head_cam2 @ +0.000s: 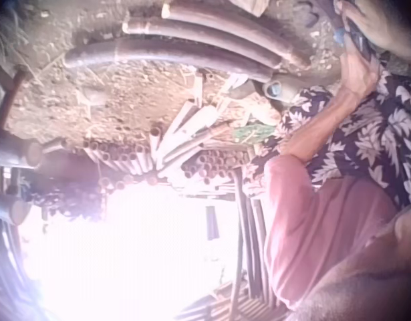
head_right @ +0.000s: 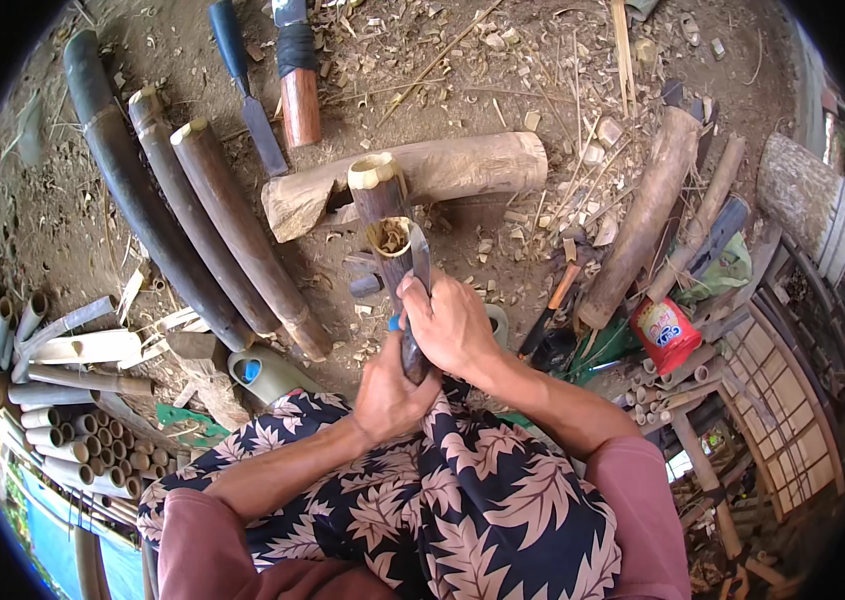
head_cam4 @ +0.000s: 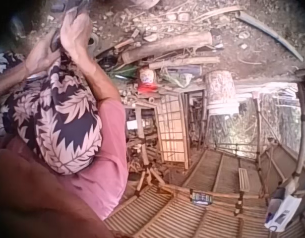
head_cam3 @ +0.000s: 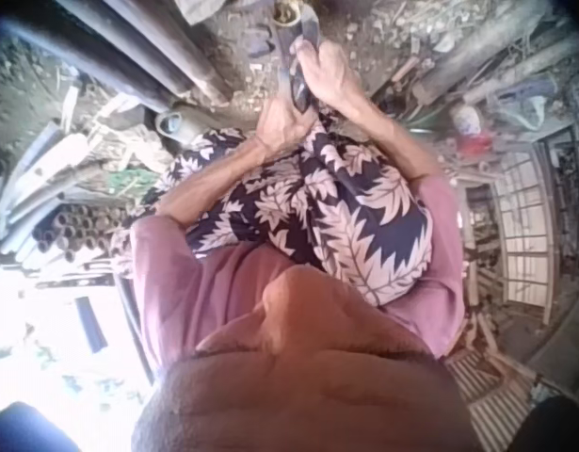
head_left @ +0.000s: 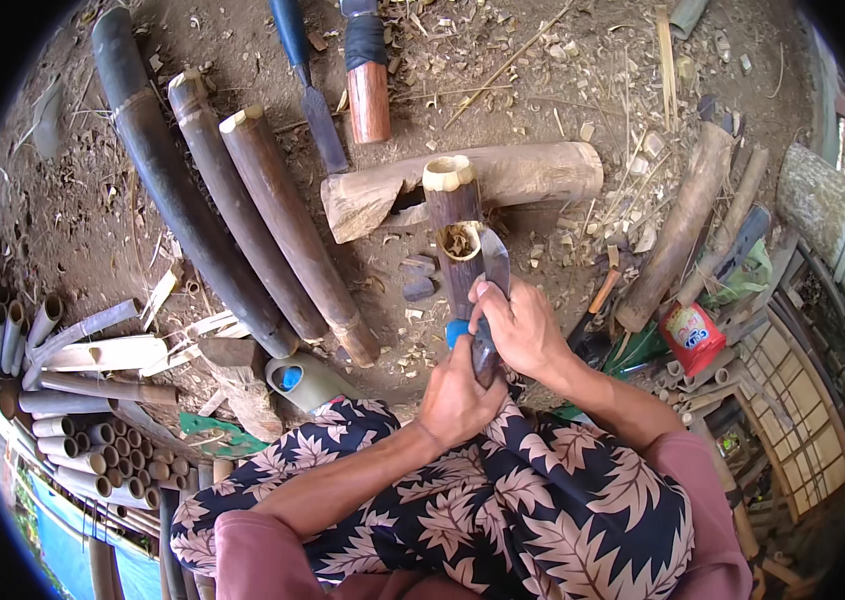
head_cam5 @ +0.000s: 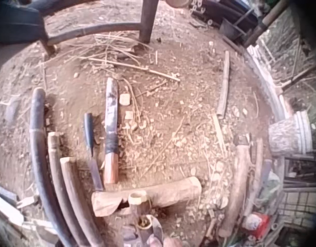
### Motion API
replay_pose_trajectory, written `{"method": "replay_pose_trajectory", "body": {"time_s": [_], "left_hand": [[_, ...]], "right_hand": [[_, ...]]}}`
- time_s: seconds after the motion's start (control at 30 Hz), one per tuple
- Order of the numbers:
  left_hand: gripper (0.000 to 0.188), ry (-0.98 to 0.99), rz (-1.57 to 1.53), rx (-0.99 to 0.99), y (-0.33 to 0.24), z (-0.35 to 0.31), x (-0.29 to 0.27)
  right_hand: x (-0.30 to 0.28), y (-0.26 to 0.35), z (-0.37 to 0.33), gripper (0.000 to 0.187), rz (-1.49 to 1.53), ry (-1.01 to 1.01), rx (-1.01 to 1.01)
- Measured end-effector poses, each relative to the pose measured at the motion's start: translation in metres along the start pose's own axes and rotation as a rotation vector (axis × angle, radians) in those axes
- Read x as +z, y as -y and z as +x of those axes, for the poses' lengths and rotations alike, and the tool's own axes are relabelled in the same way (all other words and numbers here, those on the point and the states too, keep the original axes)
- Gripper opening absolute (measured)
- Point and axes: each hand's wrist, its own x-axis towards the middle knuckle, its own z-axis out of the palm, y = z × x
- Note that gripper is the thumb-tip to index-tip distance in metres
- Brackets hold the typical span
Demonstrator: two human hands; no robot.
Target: The person carves and shapes a bamboo piece using a knife, then uses a wooden mallet to strike the knife for more forceful cuts, and later uses a different knife and the mallet to carve a hole into the side of a larger bamboo pole.
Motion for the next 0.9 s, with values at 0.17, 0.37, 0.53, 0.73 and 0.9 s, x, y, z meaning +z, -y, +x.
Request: {"method": "replay_pose_trajectory", "body": {"time_s": [0.17,0.37,0.53,0.73,0.9], "left_hand": [[0.057,-0.199,0.264,0.534,0.019,0.001,0.009],[0.053,-0.053,0.447,0.533,-0.085,-0.009,-0.041],[0.05,0.07,0.054,0.513,-0.138,-0.024,-0.082],[0.076,-0.381,-0.532,0.222,-0.008,0.049,-0.081],[0.082,-0.317,-0.506,0.2,0.013,0.072,-0.019]], "right_hand": [[-0.024,-0.007,-0.048,0.026,-0.11,-0.141,-0.363],[-0.088,0.051,-0.099,0.05,-0.896,-0.447,-1.104],[-0.112,0.039,-0.027,0.065,-0.531,-0.086,-1.201],[-0.091,0.017,0.027,0.017,0.561,0.059,-1.083],[-0.067,0.014,0.046,0.017,0.241,-0.086,-1.175]]}}
